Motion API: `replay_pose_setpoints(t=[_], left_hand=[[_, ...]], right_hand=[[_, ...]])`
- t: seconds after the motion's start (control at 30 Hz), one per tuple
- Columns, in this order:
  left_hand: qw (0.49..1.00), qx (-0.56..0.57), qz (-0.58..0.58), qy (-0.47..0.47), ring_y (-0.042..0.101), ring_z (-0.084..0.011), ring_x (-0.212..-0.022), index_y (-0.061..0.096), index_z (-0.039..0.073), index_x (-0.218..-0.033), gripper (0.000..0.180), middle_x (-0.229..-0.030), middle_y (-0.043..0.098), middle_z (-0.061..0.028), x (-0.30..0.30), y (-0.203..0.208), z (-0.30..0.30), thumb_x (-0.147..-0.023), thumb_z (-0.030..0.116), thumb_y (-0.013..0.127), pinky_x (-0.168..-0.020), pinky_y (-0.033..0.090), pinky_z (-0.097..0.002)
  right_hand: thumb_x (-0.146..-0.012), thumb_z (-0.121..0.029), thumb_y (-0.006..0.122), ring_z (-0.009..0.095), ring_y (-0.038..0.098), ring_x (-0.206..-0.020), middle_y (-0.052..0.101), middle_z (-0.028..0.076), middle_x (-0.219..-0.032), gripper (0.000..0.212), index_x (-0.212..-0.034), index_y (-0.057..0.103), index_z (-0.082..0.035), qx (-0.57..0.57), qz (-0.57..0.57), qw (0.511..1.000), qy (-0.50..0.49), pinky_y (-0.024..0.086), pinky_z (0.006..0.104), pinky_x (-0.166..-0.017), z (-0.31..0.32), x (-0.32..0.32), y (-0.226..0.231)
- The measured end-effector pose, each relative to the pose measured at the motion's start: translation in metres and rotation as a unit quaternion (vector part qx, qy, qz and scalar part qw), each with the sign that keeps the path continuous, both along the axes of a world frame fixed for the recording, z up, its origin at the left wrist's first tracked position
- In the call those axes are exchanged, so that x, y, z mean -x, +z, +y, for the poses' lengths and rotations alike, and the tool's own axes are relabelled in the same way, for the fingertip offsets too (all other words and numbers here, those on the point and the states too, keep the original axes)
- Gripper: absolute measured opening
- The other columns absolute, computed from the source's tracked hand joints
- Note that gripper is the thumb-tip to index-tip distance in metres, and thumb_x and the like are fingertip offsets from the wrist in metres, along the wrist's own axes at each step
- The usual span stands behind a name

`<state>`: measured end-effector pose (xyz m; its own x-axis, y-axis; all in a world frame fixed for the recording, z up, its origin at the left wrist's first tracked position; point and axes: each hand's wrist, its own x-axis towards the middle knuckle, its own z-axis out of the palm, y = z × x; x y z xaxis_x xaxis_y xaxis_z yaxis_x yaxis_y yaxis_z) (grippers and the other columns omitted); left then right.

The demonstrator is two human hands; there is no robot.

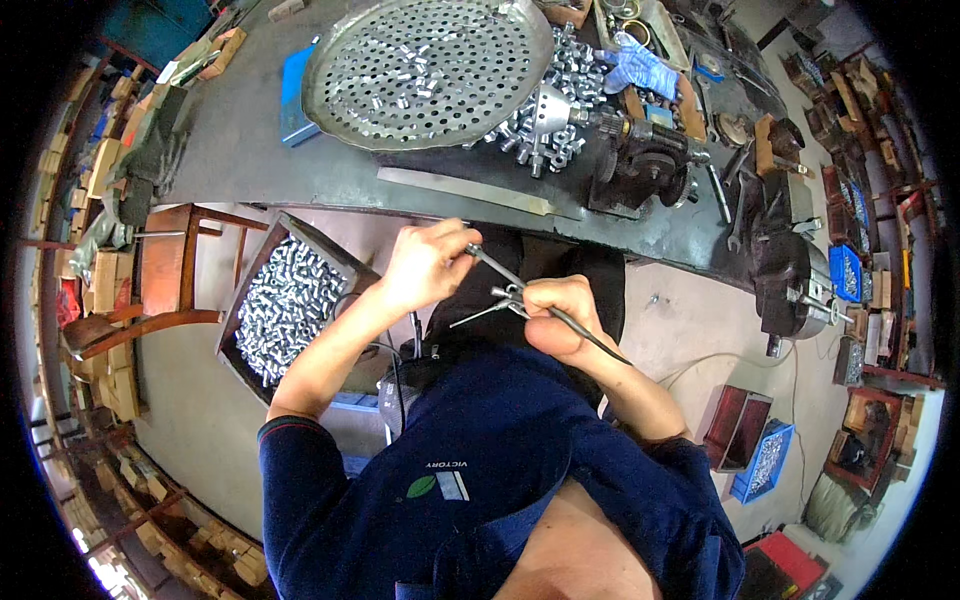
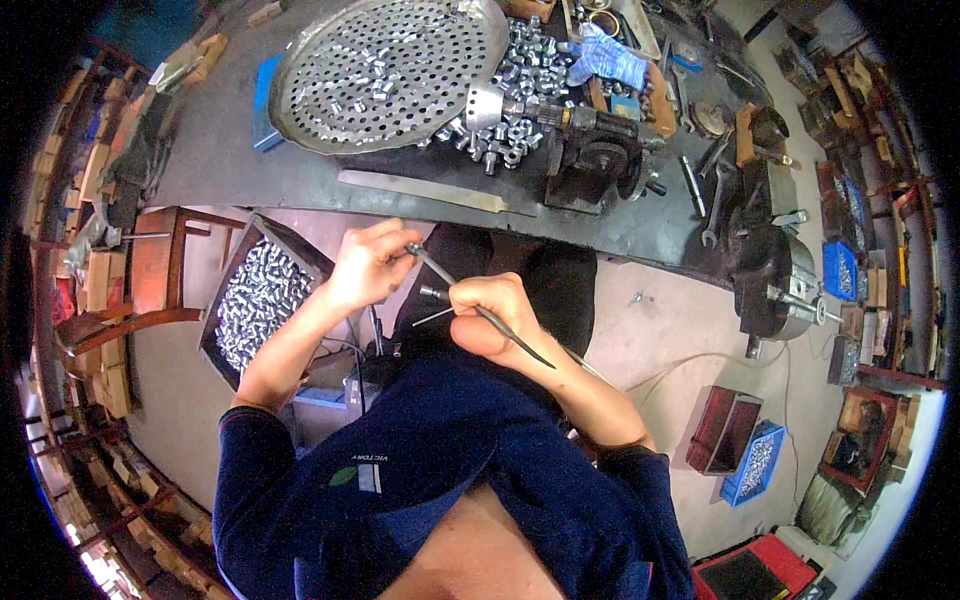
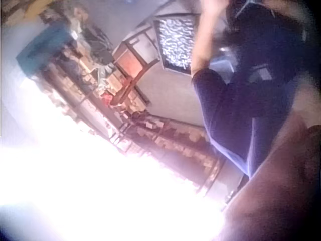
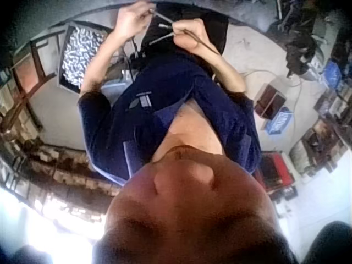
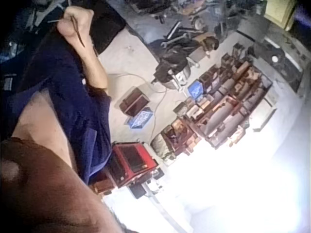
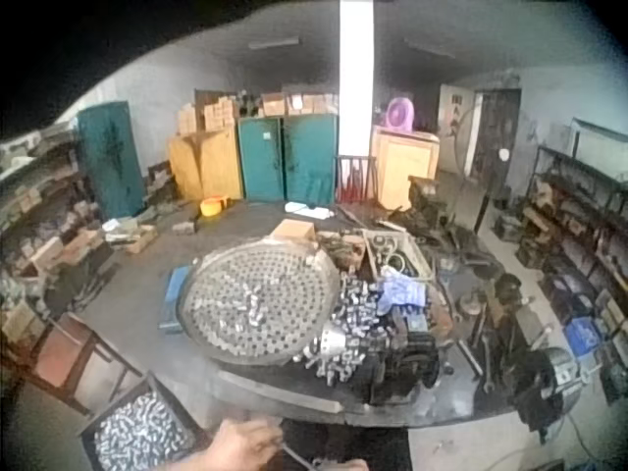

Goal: The person assembles small metal hose fittings by hand and with a blow gun. The person picks up small metal components and assembles them together, then cleans or tests them using compressed air from a blow gun on a metal workbench.

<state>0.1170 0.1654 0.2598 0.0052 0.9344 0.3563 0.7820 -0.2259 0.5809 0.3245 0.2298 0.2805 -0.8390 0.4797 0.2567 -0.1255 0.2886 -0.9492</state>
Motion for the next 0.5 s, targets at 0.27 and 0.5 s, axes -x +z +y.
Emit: replay_pose_setpoints(t=[0.27,0.5], left_hand=[[0.995,-0.054,0.088,-0.013,0.059,-0.0277,-0.061,0.062,0.008,-0.085,0.020,-0.071,0.055,-0.0072,0.009,0.016,0.023,-0.067,0.012,0.067,-0.053,0.047,-0.0369],[0.977,-0.023,0.157,0.141,0.061,-0.0260,-0.062,0.066,0.007,-0.087,0.021,-0.068,0.060,-0.0099,0.081,0.023,0.092,-0.068,0.016,0.069,-0.059,0.048,-0.0373]], right_hand=[[-0.063,-0.020,0.056,0.017,0.030,-0.043,0.030,0.007,-0.051,0.032,-0.054,0.030,-0.003,-0.046,-0.010,0.996,-0.072,0.022,0.0312,-0.043,0.011,-0.010,0.001],[-0.059,-0.014,0.056,0.013,0.028,-0.045,0.028,0.004,-0.051,0.027,-0.054,0.030,-0.005,0.004,-0.002,0.990,-0.144,0.020,0.0291,-0.043,0.003,-0.026,0.005]])
